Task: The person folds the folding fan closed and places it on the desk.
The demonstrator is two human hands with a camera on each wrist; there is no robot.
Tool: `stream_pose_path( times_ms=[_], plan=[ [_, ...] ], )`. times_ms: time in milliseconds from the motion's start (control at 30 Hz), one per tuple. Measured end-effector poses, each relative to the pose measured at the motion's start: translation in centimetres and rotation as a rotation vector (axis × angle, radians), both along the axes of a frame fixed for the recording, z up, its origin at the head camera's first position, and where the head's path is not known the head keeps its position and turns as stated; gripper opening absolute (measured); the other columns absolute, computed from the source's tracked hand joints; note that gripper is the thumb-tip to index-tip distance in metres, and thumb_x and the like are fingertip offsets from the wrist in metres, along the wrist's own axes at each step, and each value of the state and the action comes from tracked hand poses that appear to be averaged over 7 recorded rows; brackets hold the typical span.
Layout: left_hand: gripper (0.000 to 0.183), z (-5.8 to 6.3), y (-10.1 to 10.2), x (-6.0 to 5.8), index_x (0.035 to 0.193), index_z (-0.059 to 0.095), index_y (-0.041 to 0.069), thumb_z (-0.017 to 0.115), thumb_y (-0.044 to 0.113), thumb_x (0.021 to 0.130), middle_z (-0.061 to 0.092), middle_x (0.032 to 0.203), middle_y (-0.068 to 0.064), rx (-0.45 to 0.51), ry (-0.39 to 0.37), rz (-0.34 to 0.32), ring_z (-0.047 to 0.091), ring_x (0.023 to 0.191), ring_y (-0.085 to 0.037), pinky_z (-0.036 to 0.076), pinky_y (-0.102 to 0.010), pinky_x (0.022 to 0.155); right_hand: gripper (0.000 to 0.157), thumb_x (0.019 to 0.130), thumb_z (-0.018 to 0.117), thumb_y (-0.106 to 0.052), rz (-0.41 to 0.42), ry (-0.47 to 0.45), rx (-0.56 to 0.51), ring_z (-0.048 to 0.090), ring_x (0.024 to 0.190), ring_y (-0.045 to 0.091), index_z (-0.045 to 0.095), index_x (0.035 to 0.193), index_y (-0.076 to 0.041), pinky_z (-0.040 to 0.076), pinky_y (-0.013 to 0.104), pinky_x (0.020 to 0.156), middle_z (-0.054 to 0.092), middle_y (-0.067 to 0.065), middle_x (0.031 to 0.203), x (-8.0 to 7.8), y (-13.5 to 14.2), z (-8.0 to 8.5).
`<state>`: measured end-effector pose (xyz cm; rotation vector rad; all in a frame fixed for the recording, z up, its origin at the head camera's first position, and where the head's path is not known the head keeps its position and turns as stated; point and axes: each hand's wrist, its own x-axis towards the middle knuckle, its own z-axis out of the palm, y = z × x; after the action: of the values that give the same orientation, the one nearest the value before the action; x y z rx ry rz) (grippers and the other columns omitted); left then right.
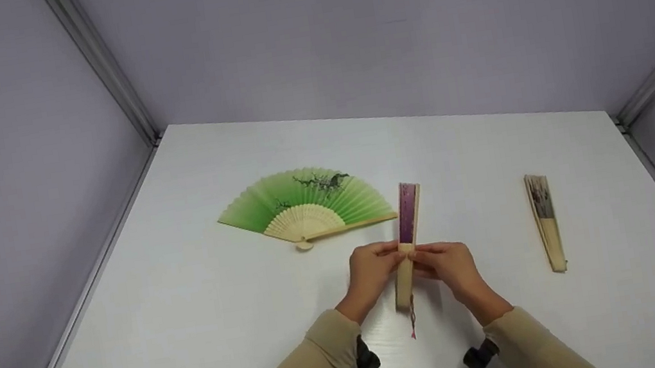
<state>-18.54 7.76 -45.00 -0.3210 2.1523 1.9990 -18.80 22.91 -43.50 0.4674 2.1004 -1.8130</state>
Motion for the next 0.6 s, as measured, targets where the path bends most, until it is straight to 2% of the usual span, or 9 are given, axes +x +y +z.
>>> stream_pose_path(
  times_ms=[133, 367, 600],
  plan=[
    [0.02, -0.1, 1.2, -1.5, 0.104, 0.077, -0.001, 0.076, 0.006, 0.085, 0.077, 0.101, -0.014, -0.042, 0.0, 0.022, 0.073, 0.086, -0.014, 0.061, -0.02, 0.07, 0.031, 0.093, 0.069, -0.007, -0.026, 0.017, 0.013, 0.073, 0.077, 0.01, 0.067, 0.117, 0.012, 0.063, 0.021, 0.069, 0.074, 0.021, 0.104, -1.5, 0.5, -0.1],
    [0.018, -0.7, 3.0, -3.8, 0.1, 0.079, 0.004, 0.078, 0.011, 0.084, 0.078, 0.096, -0.009, -0.233, 0.047, 0.024, 0.072, 0.083, -0.013, 0.053, -0.015, 0.063, 0.033, 0.093, 0.07, -0.009, -0.052, 0.042, 0.078, 0.071, 0.074, 0.005, 0.067, 0.116, 0.013, 0.061, 0.017, 0.066, 0.075, 0.019, 0.102, -3.6, 1.3, -0.8],
    [0.013, -1.3, 4.2, -4.4, 0.097, 0.079, 0.002, 0.075, 0.006, 0.085, 0.078, 0.095, -0.01, -0.205, 0.017, 0.027, 0.064, 0.073, -0.006, 0.048, -0.012, 0.058, 0.033, 0.093, 0.068, -0.007, -0.064, -0.002, 0.072, 0.071, 0.074, 0.006, 0.065, 0.118, 0.014, 0.061, 0.018, 0.067, 0.076, 0.015, 0.099, -4.1, 2.2, -1.1]
  ],
)
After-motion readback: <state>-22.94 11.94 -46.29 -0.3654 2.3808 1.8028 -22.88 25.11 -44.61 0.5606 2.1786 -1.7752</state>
